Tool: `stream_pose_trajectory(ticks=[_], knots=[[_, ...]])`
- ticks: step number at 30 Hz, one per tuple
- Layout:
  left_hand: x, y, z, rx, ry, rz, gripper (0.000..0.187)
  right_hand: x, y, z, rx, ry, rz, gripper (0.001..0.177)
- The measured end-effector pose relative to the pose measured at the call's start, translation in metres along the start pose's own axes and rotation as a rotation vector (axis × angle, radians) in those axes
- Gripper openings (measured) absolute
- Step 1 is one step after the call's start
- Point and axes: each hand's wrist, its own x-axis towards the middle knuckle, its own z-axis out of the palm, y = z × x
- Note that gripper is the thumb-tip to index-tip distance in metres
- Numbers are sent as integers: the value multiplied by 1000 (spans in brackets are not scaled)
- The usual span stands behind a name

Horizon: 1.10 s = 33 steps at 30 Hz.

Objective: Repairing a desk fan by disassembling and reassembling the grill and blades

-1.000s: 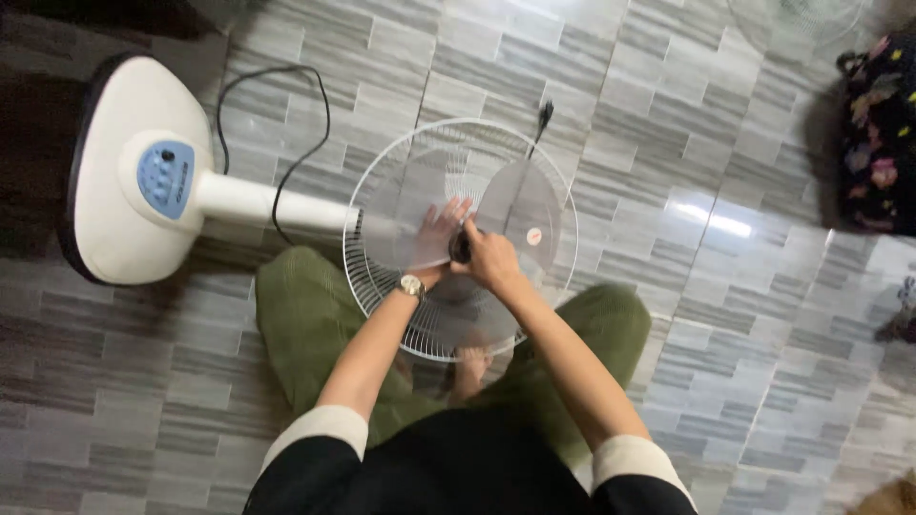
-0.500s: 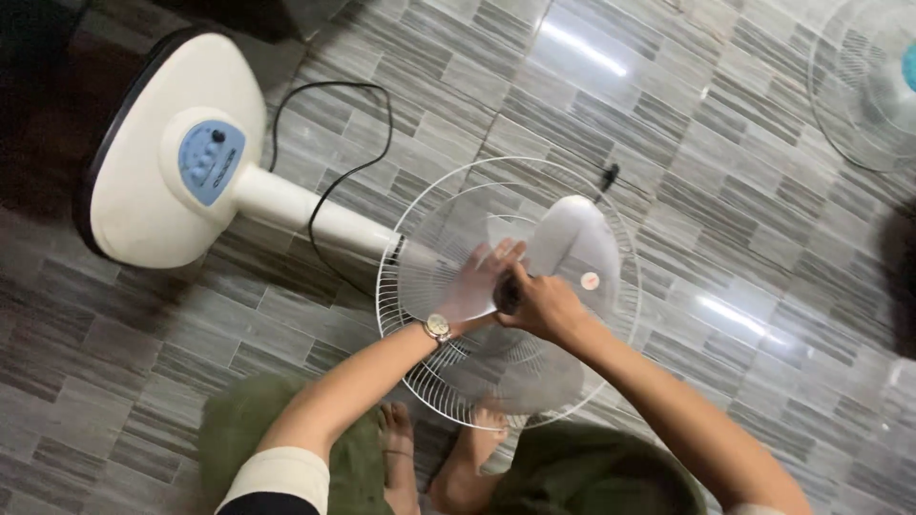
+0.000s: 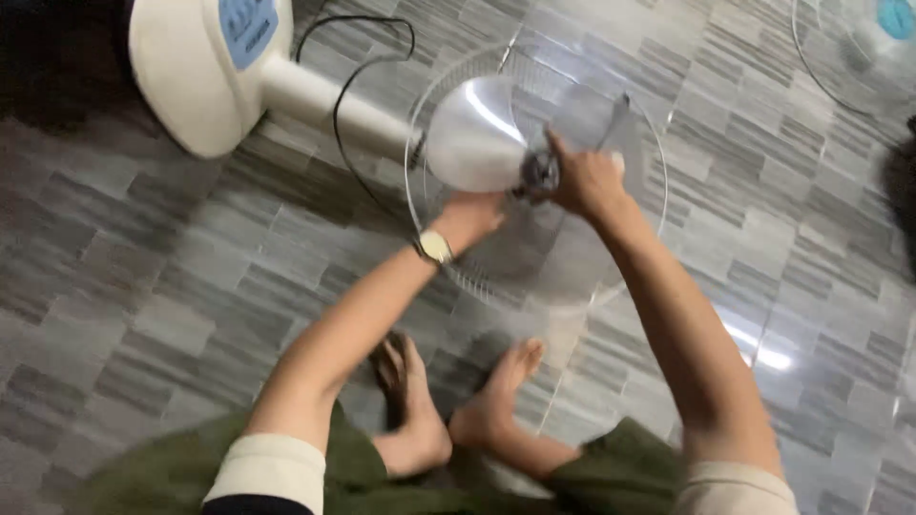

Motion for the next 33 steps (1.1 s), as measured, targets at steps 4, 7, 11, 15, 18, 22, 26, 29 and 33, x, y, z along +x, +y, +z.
stream_pose_trajectory(ticks=[4, 7, 11, 15, 18, 22, 26, 29, 33], knots=[[-7, 85, -176, 100, -452, -246, 45, -63, -8, -17, -84, 416, -33, 98], [-34, 105, -220, 270, -497, -131, 40, -101, 26, -24, -180, 425, -68, 43], [-53, 168, -319, 329, -447, -60, 48, -182, 50, -126, 172, 342, -12, 19], [-76, 203, -397, 471, -343, -100, 45, -238, 85, -157, 83, 397, 56, 8], [-106, 216, -443, 463, -272, -109, 45, -269, 94, -158, 140, 432, 7, 12], [-158, 234, -493, 351, -211, -95, 36, -288, 72, -153, 353, 205, 140, 27], [-211, 248, -480, 230, -281, -333, 46, -312, 45, -91, 477, 112, 163, 28], [-232, 225, -437, -115, -198, -385, 54, -311, 44, -1, 642, 84, 212, 44], [-219, 133, -363, -155, -158, -394, 45, -302, 33, 119, 554, -19, 301, 55]])
